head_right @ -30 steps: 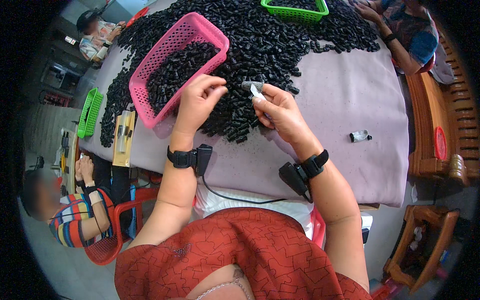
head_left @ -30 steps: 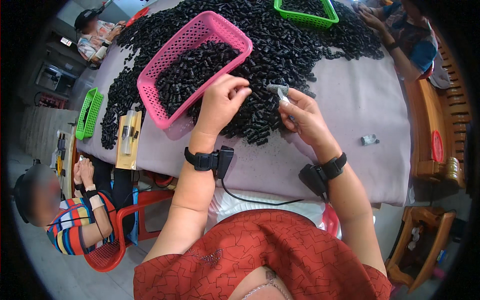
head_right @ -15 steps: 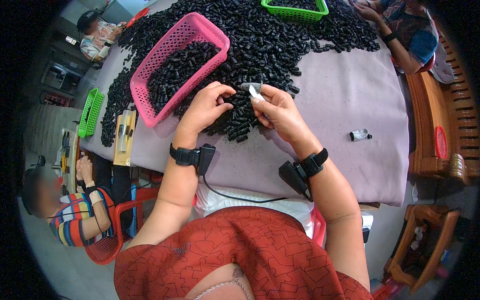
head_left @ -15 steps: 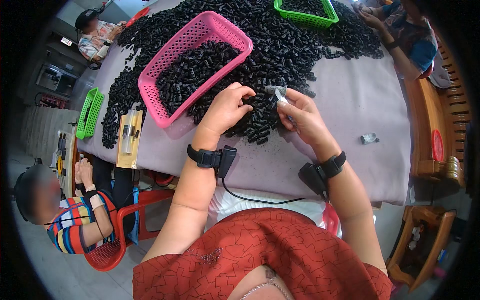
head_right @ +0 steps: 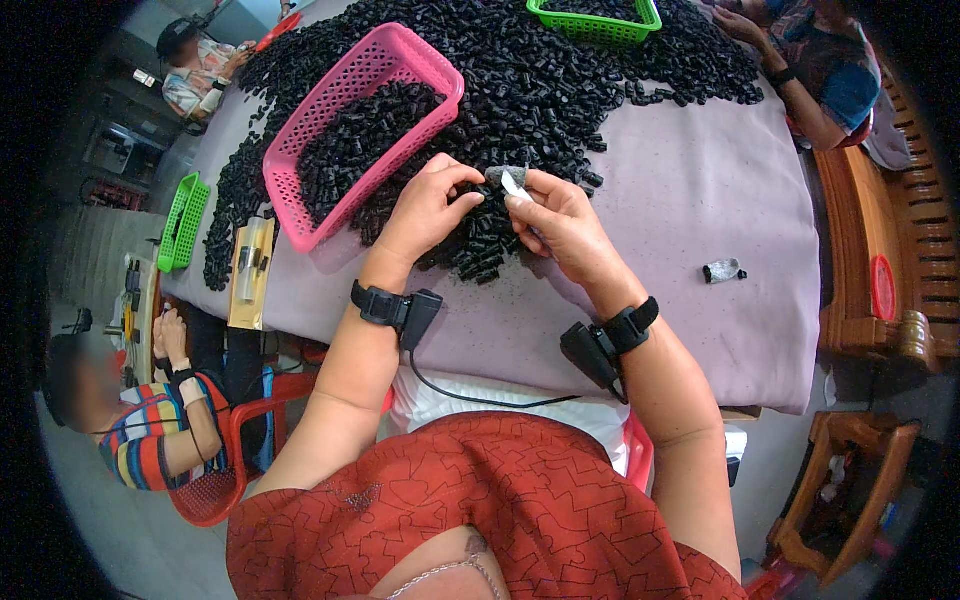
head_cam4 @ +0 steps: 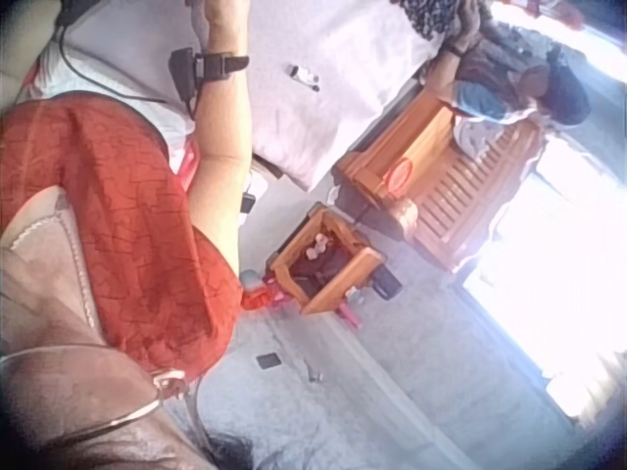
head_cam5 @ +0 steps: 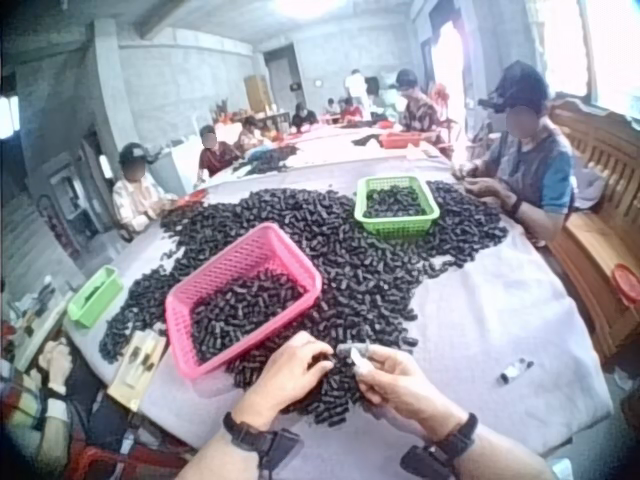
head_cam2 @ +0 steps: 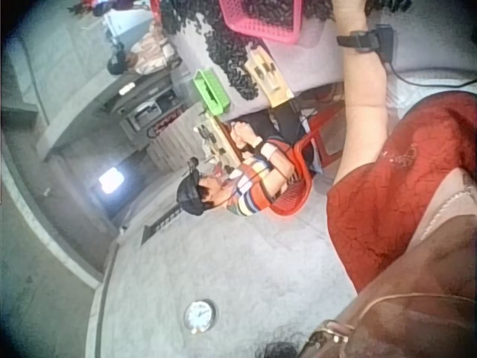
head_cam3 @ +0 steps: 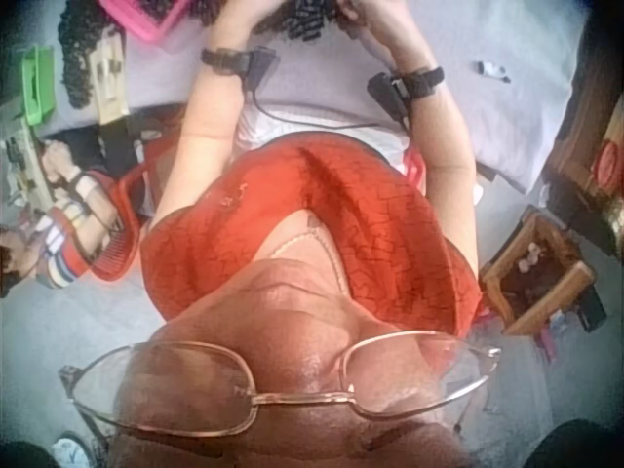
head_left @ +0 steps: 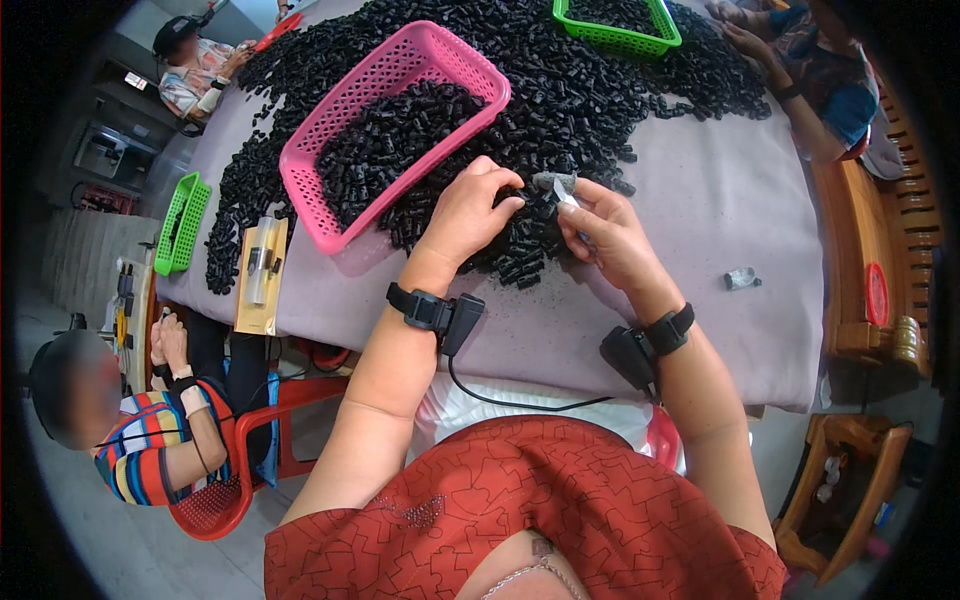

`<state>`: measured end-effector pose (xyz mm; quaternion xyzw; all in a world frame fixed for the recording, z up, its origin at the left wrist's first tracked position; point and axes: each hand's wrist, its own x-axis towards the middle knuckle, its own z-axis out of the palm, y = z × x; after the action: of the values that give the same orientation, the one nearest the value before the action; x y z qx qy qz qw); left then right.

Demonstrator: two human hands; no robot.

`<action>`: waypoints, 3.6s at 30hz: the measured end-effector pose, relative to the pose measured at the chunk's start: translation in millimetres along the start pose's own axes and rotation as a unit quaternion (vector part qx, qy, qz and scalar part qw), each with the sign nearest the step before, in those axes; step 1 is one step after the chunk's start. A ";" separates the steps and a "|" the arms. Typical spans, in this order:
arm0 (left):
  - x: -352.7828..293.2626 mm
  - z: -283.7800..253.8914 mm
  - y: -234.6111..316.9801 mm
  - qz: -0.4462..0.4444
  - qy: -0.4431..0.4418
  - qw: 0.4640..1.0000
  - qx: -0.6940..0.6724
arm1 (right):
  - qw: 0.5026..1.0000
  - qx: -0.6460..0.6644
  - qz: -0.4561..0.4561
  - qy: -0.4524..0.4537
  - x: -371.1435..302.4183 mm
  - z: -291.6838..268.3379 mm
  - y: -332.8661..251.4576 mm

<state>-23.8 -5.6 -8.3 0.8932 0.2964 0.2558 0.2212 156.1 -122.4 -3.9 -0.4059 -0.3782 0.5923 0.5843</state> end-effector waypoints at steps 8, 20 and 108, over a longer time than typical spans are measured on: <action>1.4 0.9 9.4 -0.013 -0.016 0.999 0.035 | 1.000 -0.002 -0.003 -0.005 -0.6 -0.2 -0.2; 2.4 7.0 11.4 0.020 -0.028 0.999 0.015 | 1.000 -0.017 0.006 0.005 -0.4 -1.8 0.2; -2.3 9.1 -3.3 -0.223 -0.032 0.651 -0.725 | 0.999 -0.024 -0.006 -0.030 -3.3 2.5 -4.8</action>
<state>-21.4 -6.9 -17.9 0.3629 0.1998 0.3032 0.8582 155.5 -125.5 1.7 -0.3999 -0.4122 0.5914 0.5660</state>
